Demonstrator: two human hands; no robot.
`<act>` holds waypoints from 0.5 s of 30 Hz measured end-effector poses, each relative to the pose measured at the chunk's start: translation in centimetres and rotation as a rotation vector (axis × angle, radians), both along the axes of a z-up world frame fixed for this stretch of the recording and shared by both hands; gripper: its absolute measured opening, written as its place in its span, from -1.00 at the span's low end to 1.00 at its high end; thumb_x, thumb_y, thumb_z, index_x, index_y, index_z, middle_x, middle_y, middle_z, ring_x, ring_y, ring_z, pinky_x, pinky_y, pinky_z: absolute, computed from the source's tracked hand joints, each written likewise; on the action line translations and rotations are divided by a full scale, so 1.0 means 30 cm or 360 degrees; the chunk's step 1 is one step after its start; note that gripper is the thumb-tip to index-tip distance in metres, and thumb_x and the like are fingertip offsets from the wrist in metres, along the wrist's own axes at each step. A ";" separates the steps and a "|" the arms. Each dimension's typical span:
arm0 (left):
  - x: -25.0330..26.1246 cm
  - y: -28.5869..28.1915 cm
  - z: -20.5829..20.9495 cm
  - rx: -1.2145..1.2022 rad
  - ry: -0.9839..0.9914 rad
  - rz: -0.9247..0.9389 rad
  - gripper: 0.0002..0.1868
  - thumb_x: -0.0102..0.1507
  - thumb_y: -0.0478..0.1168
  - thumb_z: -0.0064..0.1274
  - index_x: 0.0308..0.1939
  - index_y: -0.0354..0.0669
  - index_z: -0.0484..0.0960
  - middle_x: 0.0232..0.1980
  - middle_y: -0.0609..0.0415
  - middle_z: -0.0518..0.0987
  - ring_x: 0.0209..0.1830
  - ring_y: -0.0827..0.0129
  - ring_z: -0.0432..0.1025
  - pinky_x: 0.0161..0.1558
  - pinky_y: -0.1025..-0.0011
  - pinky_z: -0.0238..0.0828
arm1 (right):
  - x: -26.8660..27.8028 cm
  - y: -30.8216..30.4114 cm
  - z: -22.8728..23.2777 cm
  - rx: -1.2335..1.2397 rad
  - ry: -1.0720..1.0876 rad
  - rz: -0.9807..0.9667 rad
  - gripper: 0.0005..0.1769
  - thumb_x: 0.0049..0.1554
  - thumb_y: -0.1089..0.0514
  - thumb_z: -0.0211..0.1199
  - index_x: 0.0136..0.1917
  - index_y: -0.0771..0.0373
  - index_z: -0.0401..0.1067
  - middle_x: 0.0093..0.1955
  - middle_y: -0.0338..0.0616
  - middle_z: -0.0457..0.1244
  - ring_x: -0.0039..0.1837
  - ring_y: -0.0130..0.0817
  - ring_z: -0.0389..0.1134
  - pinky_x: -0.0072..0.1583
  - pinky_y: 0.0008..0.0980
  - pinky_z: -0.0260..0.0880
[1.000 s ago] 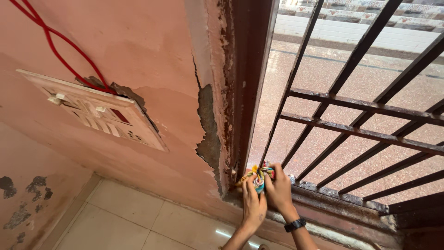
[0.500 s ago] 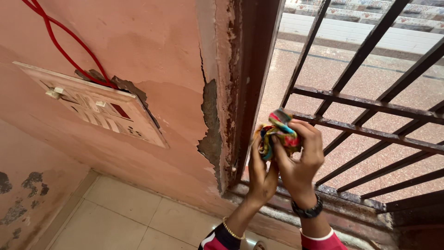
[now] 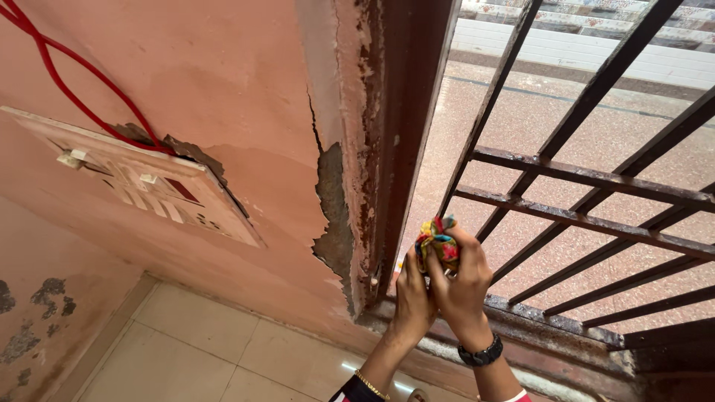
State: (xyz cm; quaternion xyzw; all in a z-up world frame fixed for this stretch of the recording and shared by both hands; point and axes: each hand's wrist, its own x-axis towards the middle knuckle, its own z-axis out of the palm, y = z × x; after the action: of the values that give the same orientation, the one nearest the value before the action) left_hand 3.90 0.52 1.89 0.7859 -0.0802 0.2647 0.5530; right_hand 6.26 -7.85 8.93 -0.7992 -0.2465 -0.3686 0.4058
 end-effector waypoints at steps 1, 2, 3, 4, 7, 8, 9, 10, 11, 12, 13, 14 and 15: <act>-0.007 -0.003 -0.021 0.0110 -0.0035 0.0051 -0.30 0.29 -0.39 0.06 0.40 -0.54 0.02 0.08 -0.49 0.50 0.03 -0.22 0.54 -0.03 0.06 0.60 | 0.008 -0.001 -0.032 -0.0040 0.0106 -0.0035 -0.51 0.09 0.25 0.42 0.24 0.34 0.33 0.15 0.09 0.35 0.06 -0.14 0.47 0.04 -0.31 0.54; -0.013 -0.004 -0.042 0.0112 -0.0037 0.0053 -0.30 0.29 -0.39 0.06 0.40 -0.54 0.02 0.08 -0.49 0.50 0.03 -0.22 0.54 -0.03 0.06 0.60 | 0.016 -0.002 -0.064 -0.0079 0.0209 -0.0068 -0.53 0.10 0.22 0.42 0.22 0.33 0.33 0.10 0.06 0.36 -0.01 -0.17 0.46 -0.01 -0.34 0.55; -0.020 -0.003 -0.065 0.0137 0.0043 0.0049 -0.25 0.25 -0.42 0.05 0.40 -0.57 -0.02 0.07 -0.52 0.48 0.01 -0.24 0.53 -0.07 0.07 0.59 | 0.017 -0.005 -0.096 -0.0078 0.0207 -0.0066 -0.53 0.10 0.22 0.42 0.22 0.33 0.33 0.10 0.06 0.36 -0.01 -0.17 0.46 -0.01 -0.34 0.55; -0.026 -0.003 -0.090 0.0162 0.0125 0.0045 -0.20 0.20 -0.45 0.05 0.41 -0.61 -0.06 0.06 -0.56 0.45 -0.02 -0.26 0.51 -0.11 0.07 0.58 | 0.016 -0.010 -0.126 -0.0124 0.0171 -0.0070 -0.54 0.10 0.21 0.40 0.22 0.33 0.32 0.09 0.07 0.36 0.00 -0.14 0.46 -0.01 -0.30 0.54; -0.020 -0.013 -0.163 0.0130 0.0210 0.0021 -0.30 0.31 -0.44 -0.02 0.41 -0.58 -0.06 0.06 -0.53 0.46 -0.03 -0.19 0.55 -0.19 0.20 0.66 | 0.014 -0.022 -0.208 -0.0166 0.0244 -0.0074 -0.55 0.11 0.18 0.38 0.21 0.32 0.32 0.05 0.06 0.36 -0.03 -0.14 0.46 -0.02 -0.27 0.52; -0.020 -0.013 -0.189 0.0128 0.0208 0.0026 -0.30 0.31 -0.44 -0.02 0.41 -0.58 -0.06 0.06 -0.53 0.46 -0.03 -0.19 0.55 -0.19 0.20 0.66 | 0.012 -0.025 -0.232 -0.0163 0.0357 -0.0079 -0.56 0.11 0.17 0.39 0.20 0.32 0.33 0.02 0.04 0.36 -0.05 -0.16 0.46 -0.04 -0.27 0.52; -0.019 -0.013 -0.214 0.0056 0.0374 0.0008 -0.34 0.34 -0.42 -0.06 0.42 -0.54 -0.04 0.03 -0.46 0.50 -0.07 -0.13 0.57 -0.20 0.22 0.68 | 0.010 -0.024 -0.255 -0.0165 0.0355 -0.0074 -0.56 0.11 0.17 0.39 0.20 0.32 0.33 0.02 0.04 0.36 -0.05 -0.16 0.46 -0.04 -0.27 0.52; -0.016 -0.013 -0.240 -0.0016 0.0537 -0.0014 -0.38 0.37 -0.40 -0.11 0.44 -0.49 -0.02 -0.01 -0.39 0.55 -0.10 -0.08 0.60 -0.22 0.24 0.70 | 0.012 -0.021 -0.274 -0.0167 0.0457 -0.0076 -0.57 0.11 0.16 0.38 0.20 0.31 0.34 0.02 0.05 0.37 -0.07 -0.16 0.46 -0.06 -0.29 0.53; -0.013 -0.014 -0.265 -0.0017 0.0533 -0.0011 -0.38 0.37 -0.40 -0.11 0.44 -0.49 -0.02 -0.01 -0.39 0.55 -0.10 -0.08 0.60 -0.22 0.24 0.70 | 0.015 -0.021 -0.287 -0.0168 0.0559 -0.0077 -0.58 0.12 0.16 0.37 0.20 0.31 0.34 0.02 0.06 0.37 -0.08 -0.17 0.46 -0.09 -0.30 0.54; -0.011 -0.016 -0.289 -0.0010 0.0507 0.0023 -0.36 0.35 -0.41 -0.08 0.43 -0.49 -0.02 -0.01 -0.40 0.55 -0.11 -0.09 0.60 -0.21 0.23 0.70 | 0.010 -0.025 -0.297 -0.0168 0.0554 -0.0076 -0.58 0.12 0.16 0.37 0.20 0.31 0.34 0.02 0.06 0.37 -0.08 -0.17 0.46 -0.09 -0.30 0.54; -0.015 -0.020 -0.312 -0.0002 0.0482 0.0057 -0.34 0.32 -0.43 -0.06 0.43 -0.49 -0.02 -0.01 -0.42 0.55 -0.11 -0.11 0.60 -0.21 0.21 0.70 | -0.002 -0.029 -0.307 -0.0163 0.0485 -0.0062 -0.58 0.10 0.17 0.36 0.18 0.32 0.35 0.02 0.09 0.37 -0.06 -0.14 0.46 -0.06 -0.25 0.51; -0.026 -0.019 -0.333 0.0000 0.0477 0.0059 -0.34 0.32 -0.43 -0.06 0.43 -0.49 -0.02 -0.01 -0.42 0.55 -0.11 -0.11 0.60 -0.21 0.21 0.70 | -0.008 -0.032 -0.316 -0.0155 0.0417 -0.0048 -0.58 0.08 0.19 0.36 0.17 0.34 0.36 0.02 0.11 0.38 -0.04 -0.11 0.46 -0.04 -0.20 0.49; -0.037 -0.014 -0.350 0.0011 0.0397 0.0046 -0.31 0.29 -0.45 -0.04 0.43 -0.49 -0.01 0.01 -0.43 0.55 -0.07 -0.13 0.58 -0.14 0.17 0.66 | -0.008 -0.034 -0.326 -0.0154 0.0413 -0.0047 -0.58 0.08 0.19 0.36 0.17 0.34 0.36 0.02 0.11 0.38 -0.04 -0.11 0.46 -0.04 -0.20 0.49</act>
State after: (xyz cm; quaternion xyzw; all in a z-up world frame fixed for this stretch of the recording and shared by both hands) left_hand 2.77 0.12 -8.60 0.8158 -0.0003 0.1726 0.5521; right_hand 6.01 -8.87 -0.86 -0.8622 -0.1978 -0.2559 0.3899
